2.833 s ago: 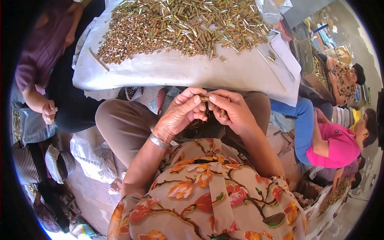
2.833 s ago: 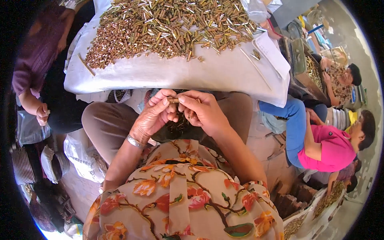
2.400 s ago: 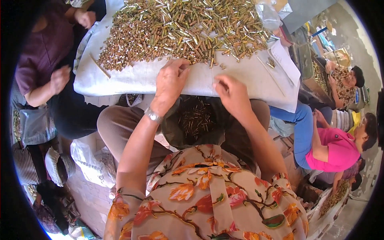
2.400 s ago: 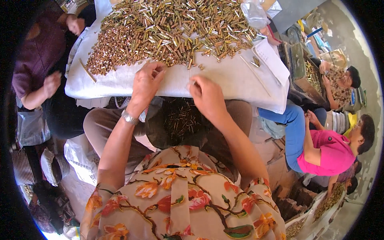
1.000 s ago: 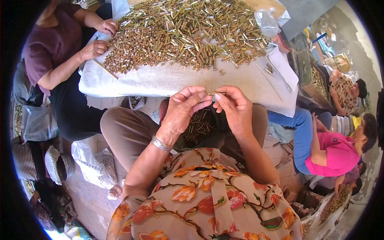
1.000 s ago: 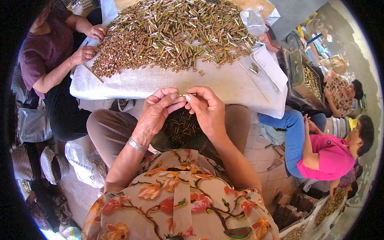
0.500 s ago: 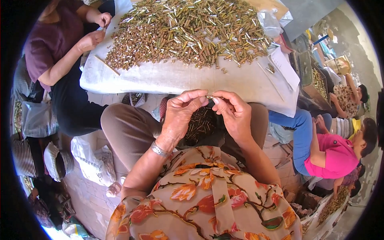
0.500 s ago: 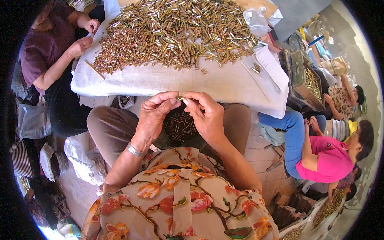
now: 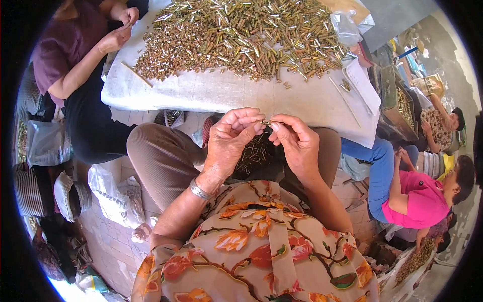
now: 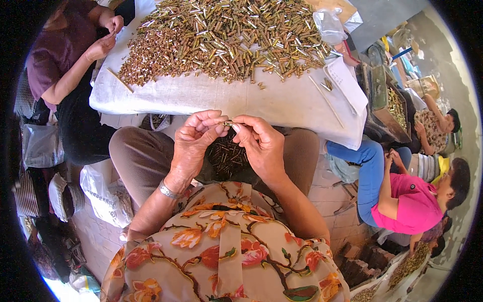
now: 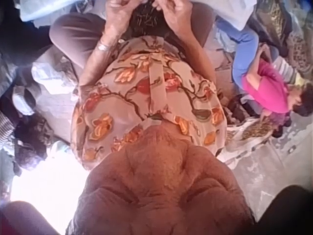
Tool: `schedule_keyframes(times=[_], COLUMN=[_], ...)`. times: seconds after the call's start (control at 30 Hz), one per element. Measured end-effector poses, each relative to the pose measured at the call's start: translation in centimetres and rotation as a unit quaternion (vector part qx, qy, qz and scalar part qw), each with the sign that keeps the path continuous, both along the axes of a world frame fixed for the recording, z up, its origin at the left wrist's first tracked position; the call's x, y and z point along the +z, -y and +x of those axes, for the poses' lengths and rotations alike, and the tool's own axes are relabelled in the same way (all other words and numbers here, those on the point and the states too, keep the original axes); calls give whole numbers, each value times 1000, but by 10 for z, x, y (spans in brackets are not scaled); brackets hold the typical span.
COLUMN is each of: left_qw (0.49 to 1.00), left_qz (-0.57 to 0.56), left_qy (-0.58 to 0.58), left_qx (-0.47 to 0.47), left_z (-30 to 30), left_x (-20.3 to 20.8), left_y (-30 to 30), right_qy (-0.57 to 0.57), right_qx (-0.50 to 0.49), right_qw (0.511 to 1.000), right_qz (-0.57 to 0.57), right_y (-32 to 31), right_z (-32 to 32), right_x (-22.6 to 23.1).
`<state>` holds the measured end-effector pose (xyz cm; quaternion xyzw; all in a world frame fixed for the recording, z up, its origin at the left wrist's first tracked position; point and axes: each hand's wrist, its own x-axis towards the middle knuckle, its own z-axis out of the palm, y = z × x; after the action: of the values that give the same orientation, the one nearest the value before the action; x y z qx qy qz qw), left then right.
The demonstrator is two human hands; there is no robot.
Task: The person assembles small metal components by hand, inserting a small pin into a brass-colored metal casing.
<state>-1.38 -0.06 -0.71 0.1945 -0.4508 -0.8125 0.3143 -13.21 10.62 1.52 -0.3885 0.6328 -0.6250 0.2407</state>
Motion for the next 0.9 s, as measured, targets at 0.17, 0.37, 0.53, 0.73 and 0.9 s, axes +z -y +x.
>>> schedule_keyframes(times=[0.17,0.37,0.53,0.73,0.9], left_qw=[998,994,971,955,983], left_qz=[-50,-105,-12,37,10], left_qy=[15,35,26,-23,52], left_qx=[19,-18,-238,-292,-174], left_z=[2,8,15,8,-12], left_x=[-1,10,18,0,-14], left_y=[-1,4,28,30,42], right_qy=[-13,-17,184,226,495], right_qx=[1,42,199,268,126], right_qw=[1000,999,961,930,860], right_qz=[-3,21,58,109,2], right_y=[0,-2,-10,-7,9], right_z=[1,-15,-32,-35,-35], right_x=[-2,1,7,11,-12])
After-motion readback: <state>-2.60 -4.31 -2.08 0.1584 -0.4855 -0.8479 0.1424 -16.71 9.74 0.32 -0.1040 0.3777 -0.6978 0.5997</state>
